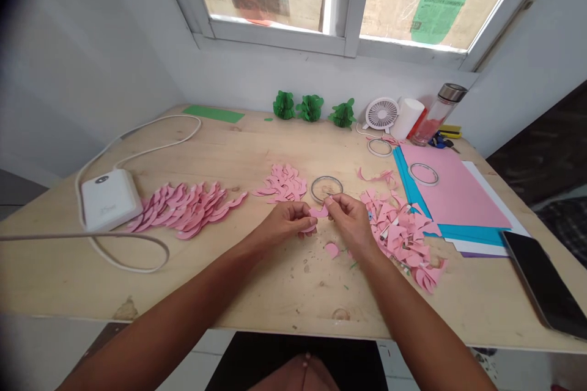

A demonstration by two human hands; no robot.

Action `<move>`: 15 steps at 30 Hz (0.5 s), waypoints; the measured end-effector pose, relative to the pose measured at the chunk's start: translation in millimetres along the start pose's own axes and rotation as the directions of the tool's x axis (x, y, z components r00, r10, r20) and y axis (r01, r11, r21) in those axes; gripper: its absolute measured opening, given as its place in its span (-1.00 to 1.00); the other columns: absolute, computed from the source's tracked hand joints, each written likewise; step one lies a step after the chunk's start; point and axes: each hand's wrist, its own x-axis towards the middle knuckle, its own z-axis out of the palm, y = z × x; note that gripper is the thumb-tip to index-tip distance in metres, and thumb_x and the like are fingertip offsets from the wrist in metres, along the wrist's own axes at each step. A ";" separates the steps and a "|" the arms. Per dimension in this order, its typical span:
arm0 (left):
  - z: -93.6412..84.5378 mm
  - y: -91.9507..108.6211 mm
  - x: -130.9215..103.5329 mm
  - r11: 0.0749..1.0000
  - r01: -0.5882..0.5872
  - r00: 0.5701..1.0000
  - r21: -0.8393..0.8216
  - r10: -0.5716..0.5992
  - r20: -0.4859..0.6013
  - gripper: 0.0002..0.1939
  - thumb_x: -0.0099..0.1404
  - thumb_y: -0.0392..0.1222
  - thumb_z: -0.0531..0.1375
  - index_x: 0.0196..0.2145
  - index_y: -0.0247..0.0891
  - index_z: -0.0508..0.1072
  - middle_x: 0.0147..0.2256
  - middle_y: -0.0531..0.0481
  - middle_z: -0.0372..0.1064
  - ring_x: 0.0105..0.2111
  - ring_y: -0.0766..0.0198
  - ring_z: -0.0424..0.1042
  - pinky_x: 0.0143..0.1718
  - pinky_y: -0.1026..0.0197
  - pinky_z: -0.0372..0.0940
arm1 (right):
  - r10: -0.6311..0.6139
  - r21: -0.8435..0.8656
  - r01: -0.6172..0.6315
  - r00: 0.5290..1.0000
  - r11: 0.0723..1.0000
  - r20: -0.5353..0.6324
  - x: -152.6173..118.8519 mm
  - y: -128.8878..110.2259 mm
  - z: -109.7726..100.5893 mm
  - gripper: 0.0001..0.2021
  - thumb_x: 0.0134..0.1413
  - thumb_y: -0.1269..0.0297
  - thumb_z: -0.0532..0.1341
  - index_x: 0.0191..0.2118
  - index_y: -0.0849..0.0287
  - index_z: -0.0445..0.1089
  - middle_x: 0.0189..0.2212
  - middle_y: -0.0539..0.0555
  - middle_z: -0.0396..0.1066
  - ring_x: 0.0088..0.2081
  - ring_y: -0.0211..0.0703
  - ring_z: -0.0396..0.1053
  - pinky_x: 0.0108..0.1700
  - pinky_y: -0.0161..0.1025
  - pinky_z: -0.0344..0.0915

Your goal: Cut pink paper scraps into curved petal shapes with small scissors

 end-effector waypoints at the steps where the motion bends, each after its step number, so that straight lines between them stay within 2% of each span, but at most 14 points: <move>1: -0.1 -0.7 0.4 1.000 0.002 1.000 0.001 -0.002 0.003 -0.80 0.06 -0.14 0.21 -0.55 -0.33 0.33 -0.60 0.02 0.35 -0.61 0.41 0.29 -0.57 0.35 0.20 | -0.013 0.000 0.013 1.000 1.000 -0.006 -0.2 -1.4 0.0 -0.71 0.02 0.08 0.16 -0.54 0.19 0.32 -0.64 -0.04 0.18 -0.53 -0.28 0.14 -0.49 -0.34 0.05; 8: 0.5 0.5 0.0 0.998 -0.008 1.000 -0.067 0.007 -0.015 -0.79 0.06 -0.10 0.22 -0.47 -0.33 0.37 -0.57 0.04 0.32 -0.58 0.41 0.28 -0.58 0.37 0.17 | -0.028 -0.041 0.026 0.999 0.999 -0.044 -2.0 -2.9 -1.3 -0.73 0.02 0.17 0.16 -0.60 0.18 0.30 -0.65 -0.06 0.17 -0.53 -0.29 0.13 -0.48 -0.34 0.04; 15: 1.1 3.1 0.4 0.991 -0.015 1.000 -0.133 0.013 -0.018 -0.74 0.02 -0.08 0.25 -0.52 -0.35 0.35 -0.61 0.08 0.26 -0.60 0.45 0.22 -0.58 0.38 0.14 | -0.015 -0.051 0.012 0.998 0.999 -0.059 -2.3 -1.9 -0.6 -0.72 0.01 0.20 0.17 -0.63 0.19 0.26 -0.64 -0.06 0.18 -0.52 -0.30 0.14 -0.47 -0.35 0.04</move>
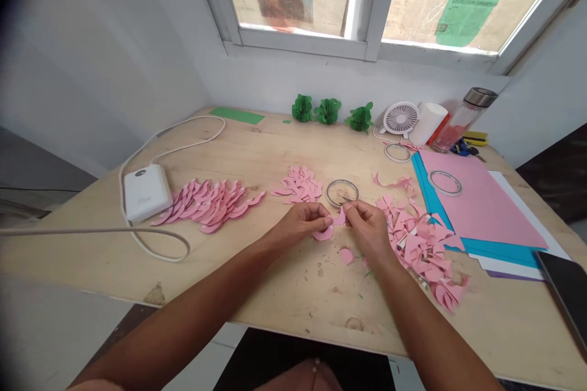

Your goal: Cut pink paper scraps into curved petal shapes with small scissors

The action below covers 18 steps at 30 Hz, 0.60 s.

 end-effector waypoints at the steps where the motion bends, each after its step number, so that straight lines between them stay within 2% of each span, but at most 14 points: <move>1: 0.0 -0.3 0.4 1.000 0.000 1.000 0.008 0.000 -0.011 -0.75 0.03 -0.08 0.25 -0.50 -0.35 0.35 -0.60 0.08 0.27 -0.60 0.45 0.23 -0.58 0.38 0.14 | 0.000 0.002 0.000 1.000 1.000 -0.005 0.0 -0.4 0.1 -0.72 0.02 0.20 0.16 -0.63 0.19 0.26 -0.64 -0.06 0.18 -0.52 -0.30 0.14 -0.47 -0.35 0.04; 4: 0.2 -1.2 1.2 0.999 -0.008 0.999 0.043 0.009 -0.032 -0.76 0.04 -0.09 0.23 -0.44 -0.33 0.35 -0.58 0.08 0.28 -0.58 0.43 0.24 -0.59 0.37 0.16 | 0.003 0.007 -0.003 1.000 1.000 -0.017 0.0 -2.0 0.4 -0.72 0.02 0.20 0.16 -0.62 0.19 0.29 -0.65 -0.06 0.19 -0.53 -0.31 0.14 -0.47 -0.35 0.05; 7: 0.3 -1.7 1.4 0.998 -0.028 0.999 0.054 0.028 -0.016 -0.76 0.05 -0.08 0.22 -0.49 -0.33 0.33 -0.59 0.09 0.26 -0.60 0.45 0.23 -0.59 0.38 0.16 | 0.008 0.013 -0.008 1.000 1.000 -0.030 -0.2 -3.1 0.2 -0.75 0.01 0.19 0.17 -0.59 0.19 0.33 -0.66 -0.07 0.20 -0.53 -0.30 0.15 -0.47 -0.35 0.06; 10: -2.0 -0.5 0.9 0.998 -0.038 0.999 0.054 0.039 -0.025 -0.76 0.05 -0.09 0.22 -0.52 -0.33 0.32 -0.61 0.09 0.25 -0.60 0.45 0.22 -0.59 0.38 0.14 | -0.009 0.039 0.009 1.000 0.999 0.004 -0.2 -2.1 -0.6 -0.73 0.03 0.17 0.16 -0.59 0.19 0.34 -0.65 -0.05 0.22 -0.52 -0.30 0.16 -0.45 -0.34 0.09; 14: -10.9 7.4 -1.0 0.998 -0.049 0.991 0.038 0.053 -0.122 -0.77 0.04 -0.11 0.23 -0.51 -0.34 0.33 -0.60 0.09 0.24 -0.59 0.45 0.21 -0.57 0.37 0.14 | -0.006 0.106 0.001 0.999 0.994 0.045 0.2 2.6 -1.8 -0.77 0.04 0.15 0.16 -0.44 0.20 0.42 -0.55 -0.01 0.33 -0.47 -0.27 0.22 -0.40 -0.32 0.14; 18: -21.3 24.3 -6.3 0.995 -0.088 0.973 0.047 0.096 -0.210 -0.78 0.04 -0.12 0.22 -0.54 -0.34 0.32 -0.60 0.09 0.23 -0.58 0.45 0.20 -0.55 0.36 0.13 | -0.001 0.073 -0.002 0.999 0.997 0.039 0.9 5.5 -2.4 -0.80 0.02 0.18 0.18 -0.41 0.21 0.44 -0.54 0.01 0.35 -0.47 -0.26 0.23 -0.40 -0.31 0.14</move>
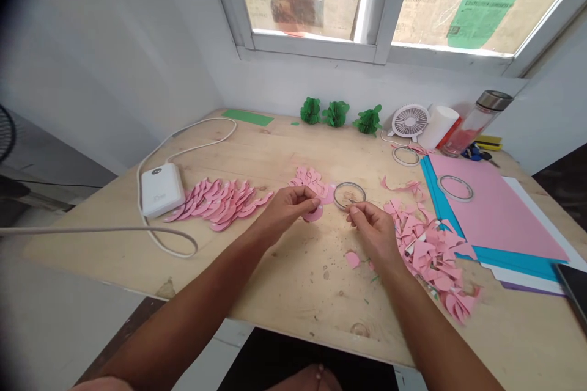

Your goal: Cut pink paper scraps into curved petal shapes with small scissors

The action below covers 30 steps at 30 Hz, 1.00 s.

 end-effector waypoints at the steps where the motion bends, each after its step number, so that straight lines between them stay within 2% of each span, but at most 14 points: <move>1: -2.9 5.0 -1.1 1.000 -0.015 1.000 0.017 0.015 -0.016 -0.79 0.05 -0.12 0.22 -0.53 -0.34 0.33 -0.59 0.08 0.25 -0.58 0.45 0.21 -0.54 0.36 0.13 | 0.003 -0.005 -0.003 1.000 1.000 -0.005 0.2 0.2 -0.2 -0.81 0.02 0.19 0.18 -0.41 0.21 0.44 -0.54 0.01 0.35 -0.46 -0.26 0.23 -0.39 -0.31 0.14; 5: -18.2 21.6 -10.4 0.983 -0.093 0.993 0.161 0.103 -0.053 -0.81 0.08 -0.14 0.19 -0.51 -0.34 0.37 -0.54 0.04 0.32 -0.52 0.39 0.28 -0.47 0.32 0.18 | 0.008 0.028 -0.007 1.000 1.000 -0.022 0.7 -0.5 -0.8 -0.83 0.01 0.22 0.19 -0.37 0.21 0.44 -0.54 0.00 0.34 -0.46 -0.26 0.23 -0.40 -0.31 0.14; 8: -37.2 23.6 -21.8 0.908 -0.129 0.971 0.399 0.198 -0.136 -0.82 0.12 -0.12 0.15 -0.47 -0.30 0.40 -0.48 0.00 0.39 -0.43 0.29 0.36 -0.37 0.24 0.25 | -0.002 0.045 0.005 0.999 0.999 -0.052 0.2 -1.8 -0.8 -0.84 0.02 0.23 0.18 -0.39 0.20 0.43 -0.55 -0.01 0.32 -0.47 -0.28 0.22 -0.41 -0.32 0.13; 9: -44.7 21.8 -25.8 0.849 -0.124 0.951 0.514 0.249 -0.183 -0.83 0.12 -0.12 0.14 -0.46 -0.29 0.42 -0.45 -0.02 0.41 -0.38 0.25 0.37 -0.32 0.20 0.26 | -0.008 0.044 0.010 0.998 0.999 -0.054 -0.1 -2.1 -0.7 -0.84 0.02 0.23 0.18 -0.40 0.20 0.43 -0.55 -0.02 0.32 -0.47 -0.28 0.22 -0.41 -0.33 0.12; 11: -59.5 15.1 -33.0 0.674 -0.079 0.898 0.735 0.368 -0.241 -0.86 0.13 -0.16 0.13 -0.46 -0.25 0.43 -0.37 -0.04 0.44 -0.27 0.17 0.38 -0.19 0.11 0.24 | -0.013 0.041 0.014 0.999 0.999 -0.042 -0.9 -2.5 -0.6 -0.85 0.01 0.23 0.19 -0.40 0.20 0.43 -0.55 -0.02 0.32 -0.46 -0.28 0.22 -0.40 -0.33 0.13; 13: -72.5 5.9 -38.3 0.469 -0.045 0.853 0.882 0.478 -0.211 -0.87 0.13 -0.21 0.11 -0.51 -0.26 0.42 -0.32 -0.10 0.44 -0.19 0.12 0.36 -0.08 0.04 0.19 | -0.018 0.032 0.019 0.999 0.999 -0.040 -1.3 -2.1 -0.5 -0.85 0.01 0.23 0.19 -0.39 0.20 0.43 -0.55 -0.02 0.33 -0.47 -0.28 0.22 -0.41 -0.33 0.13; 15: -82.3 -4.1 -41.6 0.316 0.001 0.849 0.949 0.501 -0.167 -0.85 0.12 -0.24 0.11 -0.55 -0.25 0.42 -0.25 -0.13 0.44 -0.11 0.07 0.32 -0.03 -0.01 0.15 | -0.013 0.019 0.014 0.999 1.000 -0.042 -0.9 -1.1 -0.5 -0.85 0.01 0.23 0.19 -0.39 0.20 0.43 -0.56 -0.02 0.33 -0.47 -0.28 0.22 -0.41 -0.33 0.13; 17: -89.1 -13.4 -43.1 0.240 0.080 0.846 0.968 0.498 -0.193 -0.86 0.11 -0.25 0.12 -0.55 -0.22 0.43 -0.18 -0.11 0.43 -0.03 0.02 0.27 0.00 -0.06 0.11 | -0.003 0.007 0.003 0.999 1.000 -0.045 0.2 0.2 -0.4 -0.84 0.01 0.22 0.19 -0.38 0.21 0.43 -0.56 -0.01 0.33 -0.47 -0.27 0.23 -0.42 -0.32 0.13; 21: -97.0 -27.9 -43.2 0.185 0.193 0.831 0.964 0.492 -0.260 -0.85 0.13 -0.19 0.12 -0.53 -0.21 0.43 -0.11 -0.10 0.40 0.06 -0.06 0.17 0.04 -0.13 0.04 | -0.015 -0.013 0.014 0.998 1.000 -0.058 2.5 3.0 -0.1 -0.83 0.01 0.22 0.18 -0.39 0.21 0.42 -0.57 -0.02 0.31 -0.47 -0.27 0.22 -0.42 -0.32 0.13; 23: -99.4 -33.5 -42.4 0.186 0.244 0.822 0.952 0.480 -0.305 -0.86 0.13 -0.17 0.12 -0.52 -0.22 0.43 -0.08 -0.13 0.37 0.09 -0.11 0.12 0.04 -0.15 0.01 | -0.017 -0.017 0.016 0.998 1.000 -0.055 2.8 4.1 -0.2 -0.83 0.01 0.22 0.18 -0.38 0.21 0.42 -0.56 -0.01 0.32 -0.47 -0.26 0.23 -0.41 -0.31 0.14; 25: -101.0 -38.4 -41.8 0.198 0.284 0.796 0.938 0.496 -0.346 -0.89 0.12 -0.21 0.11 -0.43 -0.22 0.44 -0.05 -0.13 0.35 0.11 -0.12 0.09 0.05 -0.18 -0.01 | -0.018 -0.024 0.016 0.998 1.000 -0.056 2.7 4.7 -0.5 -0.82 0.01 0.21 0.18 -0.37 0.22 0.42 -0.55 0.00 0.32 -0.46 -0.25 0.24 -0.41 -0.30 0.15; 28: -101.8 -43.8 -41.6 0.178 0.270 0.765 0.946 0.558 -0.323 -0.77 0.14 -0.23 0.10 -0.21 -0.24 0.41 -0.01 -0.21 0.31 0.13 -0.13 0.07 0.04 -0.19 -0.01 | -0.023 -0.032 0.021 0.998 0.999 -0.053 2.2 4.5 -1.1 -0.81 0.01 0.19 0.17 -0.36 0.22 0.42 -0.55 0.01 0.32 -0.46 -0.23 0.24 -0.41 -0.30 0.15; 30: -101.7 -46.0 -42.0 0.152 0.241 0.764 0.959 0.579 -0.284 -0.77 0.15 -0.24 0.10 -0.21 -0.23 0.41 -0.01 -0.21 0.31 0.13 -0.15 0.06 0.03 -0.20 -0.02 | -0.026 -0.033 0.025 0.998 0.999 -0.052 1.9 4.0 -1.3 -0.81 0.01 0.19 0.17 -0.37 0.22 0.43 -0.55 0.01 0.32 -0.46 -0.24 0.24 -0.41 -0.30 0.15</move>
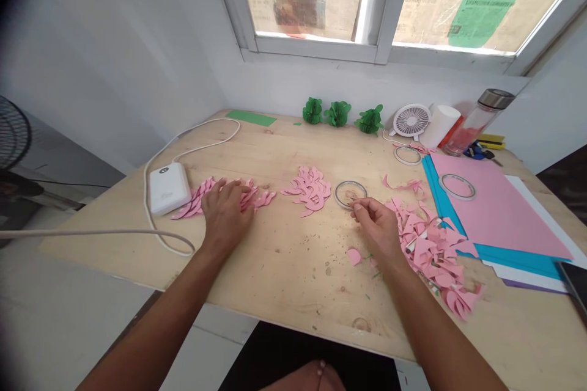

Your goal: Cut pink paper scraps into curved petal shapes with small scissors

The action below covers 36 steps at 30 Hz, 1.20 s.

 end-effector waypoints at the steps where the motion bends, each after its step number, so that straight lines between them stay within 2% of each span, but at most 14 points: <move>1: 0.5 -0.1 -0.6 1.000 -0.018 1.000 -0.001 0.018 0.002 -0.80 0.14 -0.26 0.10 -0.25 -0.21 0.42 -0.02 -0.20 0.31 0.13 -0.15 0.05 0.03 -0.22 -0.02 | 0.002 0.002 -0.002 1.000 1.000 0.005 -0.1 -0.4 0.0 -0.80 0.01 0.19 0.17 -0.36 0.22 0.43 -0.55 0.01 0.33 -0.46 -0.23 0.25 -0.41 -0.30 0.15; 5: 1.0 -0.6 -1.8 0.999 -0.041 0.999 -0.024 0.042 0.032 -0.87 0.10 -0.31 0.11 -0.39 -0.20 0.44 -0.05 -0.18 0.34 0.13 -0.18 0.05 0.03 -0.26 -0.05 | 0.007 -0.001 -0.007 1.000 1.000 -0.006 -0.5 -3.2 0.3 -0.80 0.00 0.18 0.18 -0.37 0.22 0.42 -0.55 0.01 0.33 -0.46 -0.23 0.25 -0.42 -0.30 0.15; 10: -4.2 0.8 0.7 0.999 -0.046 0.999 -0.023 0.047 0.008 -0.85 0.15 -0.28 0.07 -0.38 -0.21 0.44 -0.06 -0.15 0.34 0.12 -0.14 0.07 0.04 -0.20 -0.02 | 0.003 0.027 -0.003 1.000 1.000 -0.013 -0.7 -7.0 -0.5 -0.81 0.00 0.19 0.18 -0.40 0.22 0.41 -0.56 -0.01 0.31 -0.48 -0.26 0.22 -0.42 -0.32 0.13; 13: -11.3 9.0 4.8 0.994 -0.087 0.996 -0.072 0.088 0.013 -0.85 0.16 -0.29 0.06 -0.39 -0.19 0.43 -0.10 -0.11 0.35 0.10 -0.06 0.11 0.05 -0.13 0.03 | 0.001 0.033 0.000 1.000 0.999 -0.024 -0.3 -6.4 -1.4 -0.82 0.00 0.20 0.18 -0.39 0.22 0.42 -0.56 -0.01 0.32 -0.47 -0.27 0.23 -0.41 -0.31 0.13; 17: -17.8 32.9 10.0 0.945 -0.177 0.975 -0.276 0.207 0.082 -0.86 0.16 -0.30 0.06 -0.41 -0.21 0.42 -0.17 -0.09 0.40 -0.03 0.08 0.26 0.04 -0.03 0.09 | -0.002 0.074 0.004 0.999 0.997 -0.037 1.0 -5.4 -2.4 -0.82 -0.01 0.20 0.19 -0.38 0.21 0.42 -0.54 0.00 0.35 -0.45 -0.26 0.27 -0.36 -0.31 0.18; 21: -16.1 63.5 11.9 0.873 -0.228 0.917 -0.432 0.341 0.206 -0.88 0.13 -0.34 0.08 -0.41 -0.26 0.41 -0.29 -0.10 0.44 -0.17 0.12 0.34 -0.07 0.04 0.19 | 0.026 0.068 -0.023 0.999 0.997 -0.042 3.3 -8.2 -6.6 -0.79 -0.04 0.15 0.19 -0.41 0.20 0.41 -0.56 -0.01 0.34 -0.46 -0.24 0.28 -0.37 -0.31 0.19; 25: -12.4 90.7 10.3 0.850 -0.235 0.880 -0.471 0.392 0.268 -0.87 0.12 -0.35 0.10 -0.38 -0.26 0.43 -0.30 -0.10 0.44 -0.20 0.11 0.35 -0.14 0.06 0.21 | 0.057 -0.040 -0.052 0.987 0.998 0.150 6.1 -8.8 -12.2 -0.79 -0.07 0.14 0.19 -0.43 0.21 0.42 -0.57 0.00 0.33 -0.48 -0.24 0.25 -0.41 -0.31 0.16; 27: -10.3 103.6 6.5 0.796 -0.278 0.821 -0.538 0.488 0.297 -0.87 0.10 -0.35 0.12 -0.38 -0.25 0.44 -0.32 -0.07 0.45 -0.24 0.14 0.36 -0.16 0.08 0.22 | 0.055 -0.084 -0.041 0.984 0.996 0.169 7.2 -6.9 -13.6 -0.78 -0.07 0.13 0.18 -0.43 0.20 0.42 -0.57 0.01 0.33 -0.48 -0.22 0.25 -0.42 -0.30 0.16; 30: -6.1 123.1 -3.1 0.687 -0.369 0.685 -0.626 0.656 0.317 -0.86 0.08 -0.34 0.14 -0.36 -0.25 0.45 -0.34 -0.06 0.44 -0.28 0.17 0.35 -0.20 0.12 0.21 | 0.024 -0.111 -0.007 0.989 0.994 0.148 8.1 -3.7 -13.3 -0.78 -0.06 0.13 0.17 -0.44 0.20 0.41 -0.58 0.01 0.33 -0.47 -0.21 0.26 -0.42 -0.30 0.16; 32: -2.9 134.8 -9.9 0.634 -0.427 0.611 -0.645 0.728 0.312 -0.83 0.08 -0.31 0.17 -0.32 -0.25 0.45 -0.33 -0.06 0.42 -0.27 0.17 0.34 -0.21 0.13 0.21 | 0.007 -0.113 0.008 0.991 0.994 0.134 8.2 -2.5 -12.5 -0.78 -0.06 0.14 0.16 -0.45 0.20 0.41 -0.58 0.01 0.34 -0.48 -0.22 0.26 -0.43 -0.31 0.16; 36: 3.2 150.0 -19.1 0.584 -0.538 0.542 -0.608 0.792 0.282 -0.83 0.12 -0.29 0.14 -0.29 -0.24 0.45 -0.30 -0.08 0.39 -0.24 0.16 0.30 -0.19 0.11 0.17 | -0.017 -0.133 0.034 0.992 0.991 0.122 7.4 -2.1 -10.4 -0.80 -0.05 0.18 0.15 -0.46 0.20 0.41 -0.58 0.00 0.35 -0.49 -0.23 0.27 -0.43 -0.31 0.16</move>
